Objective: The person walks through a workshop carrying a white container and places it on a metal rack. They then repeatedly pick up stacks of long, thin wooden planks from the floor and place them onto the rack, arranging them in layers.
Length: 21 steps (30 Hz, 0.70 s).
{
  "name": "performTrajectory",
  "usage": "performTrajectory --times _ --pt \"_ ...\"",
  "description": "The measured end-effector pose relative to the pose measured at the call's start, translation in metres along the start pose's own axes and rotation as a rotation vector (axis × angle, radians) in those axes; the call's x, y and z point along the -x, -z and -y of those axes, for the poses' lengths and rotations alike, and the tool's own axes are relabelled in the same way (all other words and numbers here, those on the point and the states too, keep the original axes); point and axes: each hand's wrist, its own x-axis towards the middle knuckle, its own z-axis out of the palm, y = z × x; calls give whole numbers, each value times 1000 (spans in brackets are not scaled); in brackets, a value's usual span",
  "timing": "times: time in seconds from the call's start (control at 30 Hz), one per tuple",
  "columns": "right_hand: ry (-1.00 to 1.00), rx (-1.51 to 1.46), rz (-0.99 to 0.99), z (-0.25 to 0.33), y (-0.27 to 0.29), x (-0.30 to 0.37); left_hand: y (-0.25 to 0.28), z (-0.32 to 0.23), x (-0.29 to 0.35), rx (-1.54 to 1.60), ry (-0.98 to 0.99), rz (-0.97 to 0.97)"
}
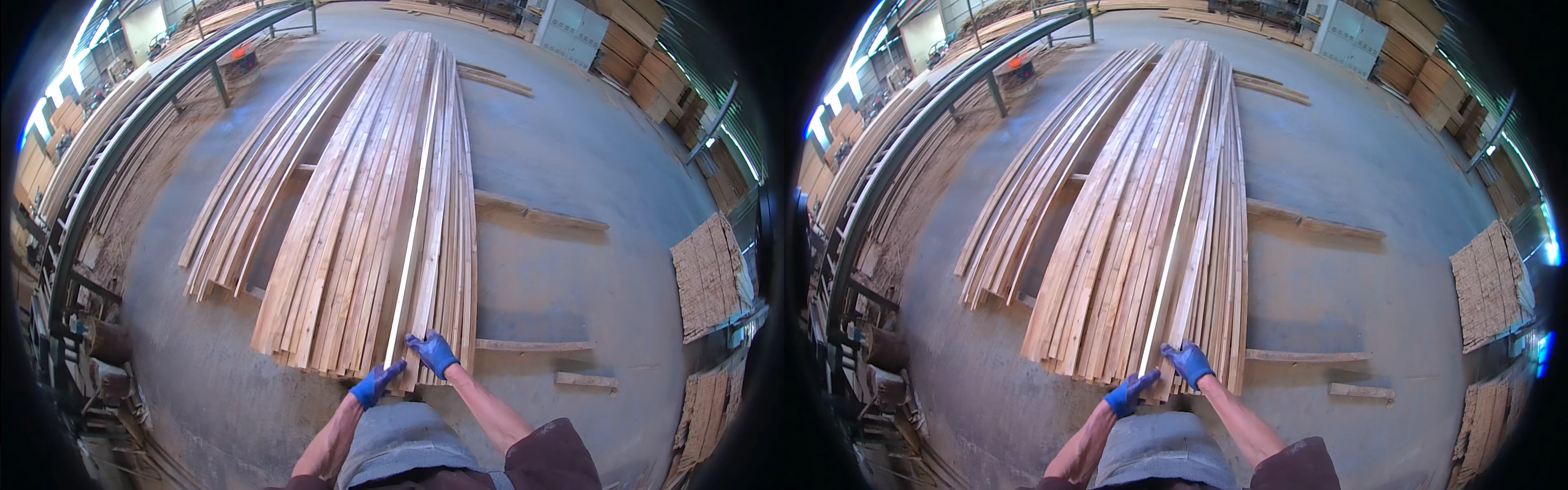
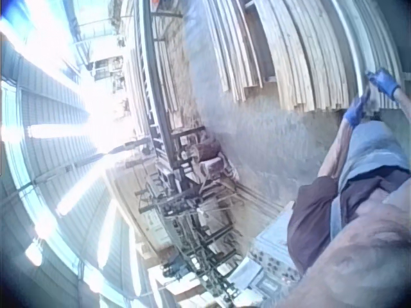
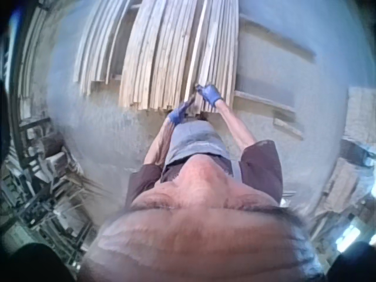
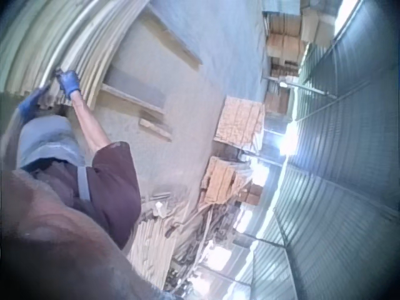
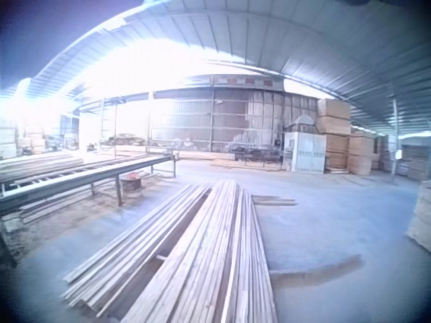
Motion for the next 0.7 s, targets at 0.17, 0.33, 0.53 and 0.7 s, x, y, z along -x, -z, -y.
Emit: performTrajectory --times 0.17,0.33,0.53,0.7 --pt "393 -260 -315 21 7 8 31 2 4 198 42 -79" --pt "690 -110 -306 52 -27 30 52 3 -10 205 41 -46" --pt "399 904 -62 143 -69 71 66 -32 52 501 36 195" --pt "284 957 -7 161 -77 54 90 -41 63 486 5 213"
